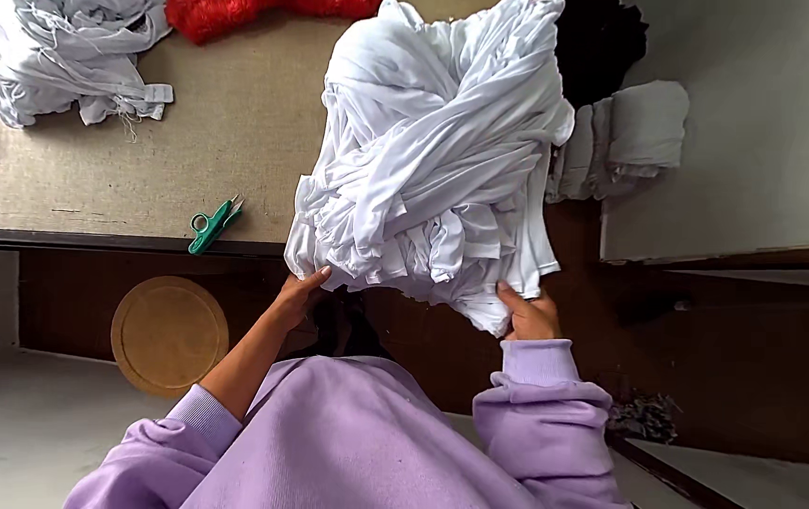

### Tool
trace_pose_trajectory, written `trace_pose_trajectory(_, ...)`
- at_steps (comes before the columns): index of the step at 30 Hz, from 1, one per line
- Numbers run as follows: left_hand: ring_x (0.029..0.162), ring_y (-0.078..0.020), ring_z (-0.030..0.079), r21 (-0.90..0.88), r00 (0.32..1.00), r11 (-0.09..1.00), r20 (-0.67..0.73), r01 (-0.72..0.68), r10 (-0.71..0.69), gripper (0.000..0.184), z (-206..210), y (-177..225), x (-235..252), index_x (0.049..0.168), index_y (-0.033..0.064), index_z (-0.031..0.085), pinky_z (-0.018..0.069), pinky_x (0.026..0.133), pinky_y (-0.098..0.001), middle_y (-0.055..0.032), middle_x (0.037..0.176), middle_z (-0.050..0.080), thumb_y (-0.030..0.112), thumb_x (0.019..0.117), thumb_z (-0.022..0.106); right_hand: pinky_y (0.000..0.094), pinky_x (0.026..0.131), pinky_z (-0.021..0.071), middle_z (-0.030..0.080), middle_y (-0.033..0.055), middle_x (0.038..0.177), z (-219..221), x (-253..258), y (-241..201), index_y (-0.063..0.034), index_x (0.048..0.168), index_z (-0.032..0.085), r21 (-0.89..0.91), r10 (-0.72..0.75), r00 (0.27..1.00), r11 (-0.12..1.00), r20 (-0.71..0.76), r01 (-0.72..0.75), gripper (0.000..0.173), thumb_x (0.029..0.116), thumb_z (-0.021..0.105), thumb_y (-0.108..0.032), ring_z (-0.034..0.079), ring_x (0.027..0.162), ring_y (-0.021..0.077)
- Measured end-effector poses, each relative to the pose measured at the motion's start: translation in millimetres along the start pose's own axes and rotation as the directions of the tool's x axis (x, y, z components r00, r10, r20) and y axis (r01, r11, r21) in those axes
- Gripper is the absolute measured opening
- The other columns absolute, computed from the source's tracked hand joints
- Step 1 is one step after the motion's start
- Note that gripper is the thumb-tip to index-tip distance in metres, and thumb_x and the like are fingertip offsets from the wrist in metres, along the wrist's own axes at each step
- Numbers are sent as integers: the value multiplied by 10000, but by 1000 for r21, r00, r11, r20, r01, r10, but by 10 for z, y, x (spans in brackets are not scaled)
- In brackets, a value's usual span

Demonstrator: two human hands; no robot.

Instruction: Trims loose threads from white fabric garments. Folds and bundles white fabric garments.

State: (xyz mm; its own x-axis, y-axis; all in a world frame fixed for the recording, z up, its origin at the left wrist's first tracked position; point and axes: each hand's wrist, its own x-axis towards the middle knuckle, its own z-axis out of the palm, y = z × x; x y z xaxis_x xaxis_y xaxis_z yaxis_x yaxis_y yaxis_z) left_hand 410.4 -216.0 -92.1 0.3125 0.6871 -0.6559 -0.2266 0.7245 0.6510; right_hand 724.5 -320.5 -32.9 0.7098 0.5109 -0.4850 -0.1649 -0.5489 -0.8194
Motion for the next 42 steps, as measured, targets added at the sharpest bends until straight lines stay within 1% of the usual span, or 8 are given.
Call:
trace_pose_trajectory(7, 1034, -163, 664, 16, 993, 996, 78, 92, -93, 256, 123, -9, 222, 1264, 41, 551, 554, 937, -369, -72, 1114, 687, 27, 1009, 566, 246, 943, 539, 655, 65, 1183, 288, 236, 451, 40, 1316, 523, 91, -128, 909, 991, 397, 100, 610, 755, 754, 107, 626, 1075, 47)
trace_pose_trajectory(11, 1018, -149, 663, 113, 977, 985, 153, 131, -148, 266, 77, 51, 220, 1218, 33, 578, 551, 939, -356, -56, 1093, 693, -10, 957, 610, 169, 934, 492, 656, 58, 1071, 505, 101, -47, 84, 1224, 560, -91, 138, 845, 990, 517, -106, 443, 815, 679, 208, 607, 989, 7)
trace_pose_trajectory(15, 1116, -179, 647, 374, 973, 913, 93, 161, -210, 473, 146, -52, 247, 1322, -40, 564, 539, 991, -362, -140, 1241, 662, 39, 897, 758, 204, 890, 562, 732, -40, 970, 664, 345, 722, -27, 1102, 614, 326, -237, 823, 943, 517, 67, 582, 576, 843, 72, 682, 944, 9)
trace_pose_trajectory(18, 1124, -186, 641, 448, 986, 890, 93, 82, -138, 533, 222, -281, 380, 1325, -40, 578, 549, 985, -366, -167, 1255, 649, -16, 840, 797, 174, 864, 484, 611, 88, 954, 871, 55, 240, 120, 1118, 551, 92, 191, 864, 961, 465, -262, 403, 765, 616, 303, 582, 889, 44)
trace_pose_trajectory(23, 598, -24, 550, 548, 986, 835, 108, 49, -128, 108, 320, -538, 524, 927, 17, 641, 492, 589, -188, 24, 696, 595, 67, 1012, 595, 231, 886, 534, 640, 13, 1072, 1071, 256, 1174, 16, 1204, 524, 322, -164, 929, 945, 331, 51, 552, 710, 742, 128, 614, 1015, 36)
trace_pose_trajectory(27, 679, -67, 507, 592, 979, 799, 84, 103, -188, 236, -130, -585, 329, 1156, -34, 639, 464, 634, -253, -56, 854, 616, 168, 1041, 602, 241, 876, 532, 591, 48, 1124, 1077, 323, 1237, 17, 1277, 486, 216, -80, 964, 976, 253, 24, 554, 780, 707, 122, 590, 1022, 49)
trace_pose_trajectory(35, 480, -11, 437, 375, 952, 907, 151, 193, -265, 277, -614, -518, -165, 906, 18, 676, 380, 467, -176, 73, 587, 501, 132, 1081, 494, 277, 838, 550, 599, -21, 1040, 1127, 182, 1190, -96, 1205, 485, 338, 14, 970, 936, 242, -98, 305, 958, 521, 79, 616, 953, 51)
trace_pose_trajectory(42, 499, -16, 379, 500, 910, 866, 349, 20, -223, 416, -688, -539, -567, 948, -10, 694, 328, 486, -194, 70, 602, 435, 211, 1123, 387, 521, 1079, 414, 429, 215, 1538, 1127, -197, 1120, -38, 1534, 370, -326, 465, 855, 864, 227, -383, 711, 988, 679, -371, 465, 1370, 337)
